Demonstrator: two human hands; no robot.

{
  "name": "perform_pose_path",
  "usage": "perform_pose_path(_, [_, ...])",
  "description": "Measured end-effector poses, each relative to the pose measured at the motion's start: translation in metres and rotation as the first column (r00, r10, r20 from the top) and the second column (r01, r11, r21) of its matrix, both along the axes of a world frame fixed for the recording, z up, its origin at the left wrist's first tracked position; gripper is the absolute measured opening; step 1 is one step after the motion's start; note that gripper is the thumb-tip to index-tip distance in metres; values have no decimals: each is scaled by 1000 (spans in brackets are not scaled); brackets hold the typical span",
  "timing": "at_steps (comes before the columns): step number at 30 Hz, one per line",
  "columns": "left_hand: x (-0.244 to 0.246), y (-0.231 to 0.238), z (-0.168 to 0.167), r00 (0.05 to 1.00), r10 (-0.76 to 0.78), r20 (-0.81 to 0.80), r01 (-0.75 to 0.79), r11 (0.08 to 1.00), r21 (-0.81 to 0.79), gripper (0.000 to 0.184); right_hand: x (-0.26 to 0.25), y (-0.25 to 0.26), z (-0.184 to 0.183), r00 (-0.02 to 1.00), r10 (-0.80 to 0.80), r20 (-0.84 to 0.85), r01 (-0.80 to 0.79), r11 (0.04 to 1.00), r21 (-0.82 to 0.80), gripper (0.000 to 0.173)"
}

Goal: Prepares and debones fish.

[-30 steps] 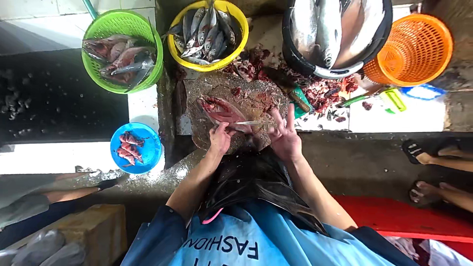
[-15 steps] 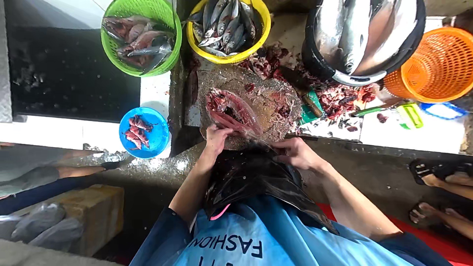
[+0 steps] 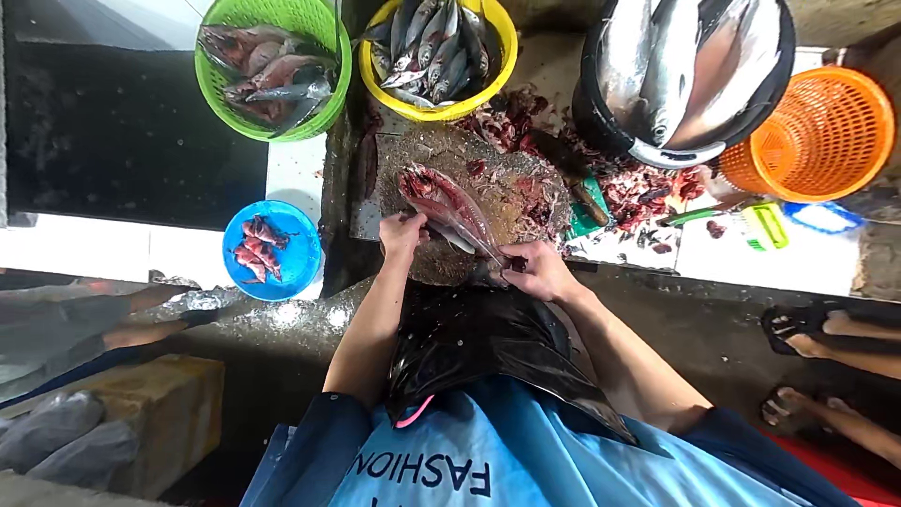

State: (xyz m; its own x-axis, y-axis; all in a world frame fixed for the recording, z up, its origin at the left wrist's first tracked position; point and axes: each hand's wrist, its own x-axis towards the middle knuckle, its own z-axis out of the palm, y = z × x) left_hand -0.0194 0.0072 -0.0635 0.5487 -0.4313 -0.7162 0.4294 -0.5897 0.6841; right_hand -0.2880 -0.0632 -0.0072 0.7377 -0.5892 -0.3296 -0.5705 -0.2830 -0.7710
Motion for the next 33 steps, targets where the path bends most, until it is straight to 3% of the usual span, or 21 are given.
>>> perform_pose_path(2, [-6, -5, 1, 985, -56, 164, 47, 997, 57, 39, -9, 1, 3, 999, -46, -9, 44, 986, -163, 36])
perform_pose_path(3, [-9, -7, 6, 931, -128, 341, 103, 991, 91, 46, -14, 1, 2, 997, -76, 11, 76, 961, -265, 44])
perform_pose_path(5, [-11, -13, 11, 678, -283, 678, 235, 958, 165, 61, -30, 3, -9, 984, -163, 70, 177, 872, -457, 56])
perform_pose_path(6, [-12, -18, 11, 567, -360, 741, 272, 931, 244, 68, -44, 6, -18, 977, -203, 65, 206, 822, -532, 63])
perform_pose_path(7, [-12, -26, 12, 530, -447, 721, 290, 894, 341, 74, -61, 10, -29, 973, -231, 14, 197, 794, -575, 69])
perform_pose_path(9, [-9, -41, 7, 611, -496, 617, 271, 863, 426, 83, -102, 22, -54, 943, -225, -246, 53, 830, -556, 76])
perform_pose_path(11, [-3, -44, 3, 711, -408, 573, 214, 902, 375, 90, -149, 43, -78, 891, -146, -429, -72, 890, -451, 75])
perform_pose_path(13, [1, -31, 5, 790, -249, 560, 144, 963, 226, 98, -192, 59, -85, 883, -114, -455, -105, 897, -430, 71])
perform_pose_path(15, [2, -5, 1, 878, -97, 469, 61, 994, 92, 87, -219, 71, -79, 888, -136, -439, -98, 877, -470, 68])
perform_pose_path(17, [4, 24, -8, 952, -17, 307, 5, 999, 38, 52, -222, 77, -70, 926, -208, -314, 9, 847, -532, 72])
perform_pose_path(19, [6, 43, -13, 992, 31, 121, -29, 999, -19, 38, -196, 71, -53, 961, -239, -140, 133, 842, -523, 73])
perform_pose_path(21, [3, 51, -9, 997, 63, -34, -64, 997, -46, 42, -151, 60, -27, 976, -215, -36, 186, 908, -374, 69])
perform_pose_path(24, [0, 49, -5, 984, 75, -165, -97, 987, -130, 35, -76, 32, -3, 984, -144, 104, 140, 989, 39, 42])
perform_pose_path(27, [-4, 52, 0, 968, 53, -243, -128, 944, -305, 22, -24, 17, -2, 965, -72, 251, -35, 917, 397, 33])
perform_pose_path(33, [-8, 43, -6, 950, 134, -284, -234, 904, -357, 14, 17, 7, -8, 993, 6, 120, -47, 936, 349, 22])
